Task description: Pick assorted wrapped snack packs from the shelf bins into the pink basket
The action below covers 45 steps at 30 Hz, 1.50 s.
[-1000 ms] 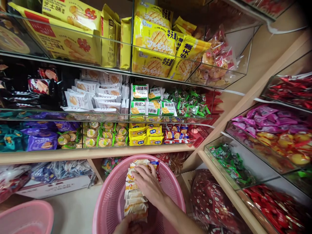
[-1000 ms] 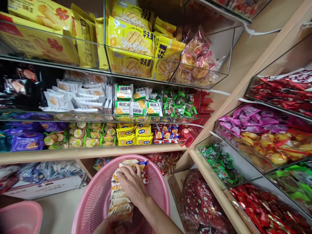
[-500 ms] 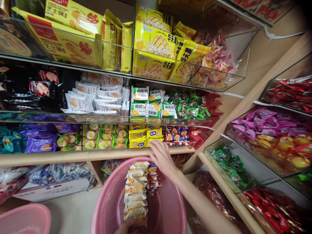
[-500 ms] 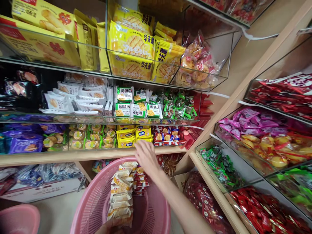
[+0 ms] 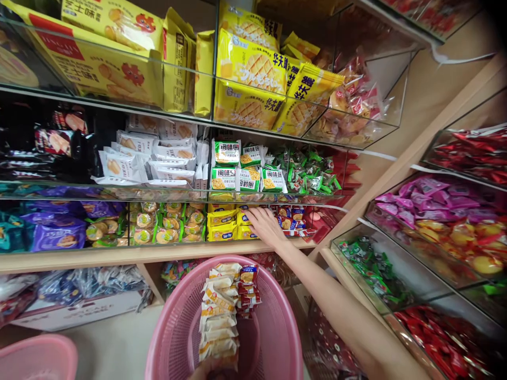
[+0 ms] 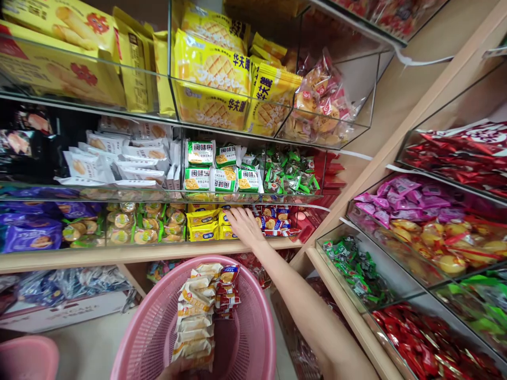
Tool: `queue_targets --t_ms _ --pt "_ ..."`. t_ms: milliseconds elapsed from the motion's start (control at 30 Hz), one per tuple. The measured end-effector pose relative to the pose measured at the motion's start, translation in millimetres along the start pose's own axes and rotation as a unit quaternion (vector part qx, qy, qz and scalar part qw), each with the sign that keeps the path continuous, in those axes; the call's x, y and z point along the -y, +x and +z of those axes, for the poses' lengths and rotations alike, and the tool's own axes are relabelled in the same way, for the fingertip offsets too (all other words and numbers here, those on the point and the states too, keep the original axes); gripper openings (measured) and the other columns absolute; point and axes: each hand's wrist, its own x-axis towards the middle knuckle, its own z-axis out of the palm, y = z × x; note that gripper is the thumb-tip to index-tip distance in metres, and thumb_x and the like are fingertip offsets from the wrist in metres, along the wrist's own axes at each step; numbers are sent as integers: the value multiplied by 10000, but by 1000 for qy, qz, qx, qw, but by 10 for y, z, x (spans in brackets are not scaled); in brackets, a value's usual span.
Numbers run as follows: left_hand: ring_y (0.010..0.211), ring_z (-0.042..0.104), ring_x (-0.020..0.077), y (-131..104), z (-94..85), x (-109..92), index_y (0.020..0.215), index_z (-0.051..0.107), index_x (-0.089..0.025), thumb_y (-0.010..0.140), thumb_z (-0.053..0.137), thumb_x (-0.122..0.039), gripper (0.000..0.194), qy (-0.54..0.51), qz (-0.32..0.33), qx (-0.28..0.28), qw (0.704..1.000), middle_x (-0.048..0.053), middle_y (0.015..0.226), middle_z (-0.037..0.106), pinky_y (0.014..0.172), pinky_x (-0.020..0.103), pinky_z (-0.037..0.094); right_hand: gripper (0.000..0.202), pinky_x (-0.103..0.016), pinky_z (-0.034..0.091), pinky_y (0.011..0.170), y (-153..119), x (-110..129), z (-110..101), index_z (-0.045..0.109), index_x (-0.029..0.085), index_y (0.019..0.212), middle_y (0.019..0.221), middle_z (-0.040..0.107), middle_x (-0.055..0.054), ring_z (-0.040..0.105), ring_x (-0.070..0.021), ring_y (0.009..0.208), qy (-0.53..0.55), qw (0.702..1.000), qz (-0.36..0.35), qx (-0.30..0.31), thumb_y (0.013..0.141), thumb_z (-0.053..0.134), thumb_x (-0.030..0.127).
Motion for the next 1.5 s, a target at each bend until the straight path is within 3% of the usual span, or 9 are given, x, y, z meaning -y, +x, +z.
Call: queue_targets --t_ms 333,600,733,867,1000,1167,1333,1500 --pt "1050 611 300 -84 38 43 1215 483 -249 711 594 -318 520 -31 9 -26 999 114 1040 691 788 357 525 462 -436 339 942 31 -45 78 387 154 1323 1190 531 -138 469 -267 1055 -12 1000 -19 4 864 379 98" --pt "1034 618 312 -111 84 22 1179 500 -285 715 586 -333 474 -24 9 -18 1000 95 1023 692 755 371 532 472 -454 331 994 -95 -126 100 336 121 1371 1262 515 -154 455 -269 1151 -6 999 -20 -47 900 340 155" --pt "1043 608 317 -155 102 27 1136 533 -286 706 596 -334 438 -13 8 -14 1000 94 1066 678 760 381 520 481 -463 329 1029 -238 -122 -20 306 171 1390 1322 491 -131 423 -249 1231 17 996 -12 -87 911 350 180" --pt "1078 584 297 -238 77 22 1045 587 -258 716 585 -304 333 8 -10 -19 1000 93 1103 662 785 365 485 527 -471 350 1041 -643 73 -304 256 196 1407 1322 501 -124 419 -236 1258 55 990 -2 -126 903 410 219" --pt "1133 543 221 -386 65 8 1046 594 -212 749 568 -318 317 39 -19 -8 999 72 1176 635 834 310 417 537 -471 398 1024 -1257 506 -499 271 231 1394 1286 538 -106 482 -234 1210 140 988 -16 -54 886 444 234" --pt "1103 550 198 -544 138 2 1028 602 -204 782 519 -317 283 77 -4 -4 997 55 1153 648 849 296 367 505 -404 495 919 -1810 1031 -354 405 216 1292 1209 575 -97 554 -230 1096 225 968 -5 112 804 537 198" --pt "998 595 176 -560 145 10 990 597 -208 789 505 -301 239 70 -11 1 997 41 1047 680 816 276 374 401 -406 536 787 -1993 1251 6 509 195 1110 1098 611 -95 602 -257 970 198 949 -1 246 723 608 161" --pt "1096 550 190 -555 140 -16 988 603 -187 798 507 -328 255 75 -10 8 997 60 1141 644 837 284 382 423 -402 529 769 -1998 1343 265 506 174 1094 1093 625 -126 613 -270 961 134 961 -21 242 696 595 64"
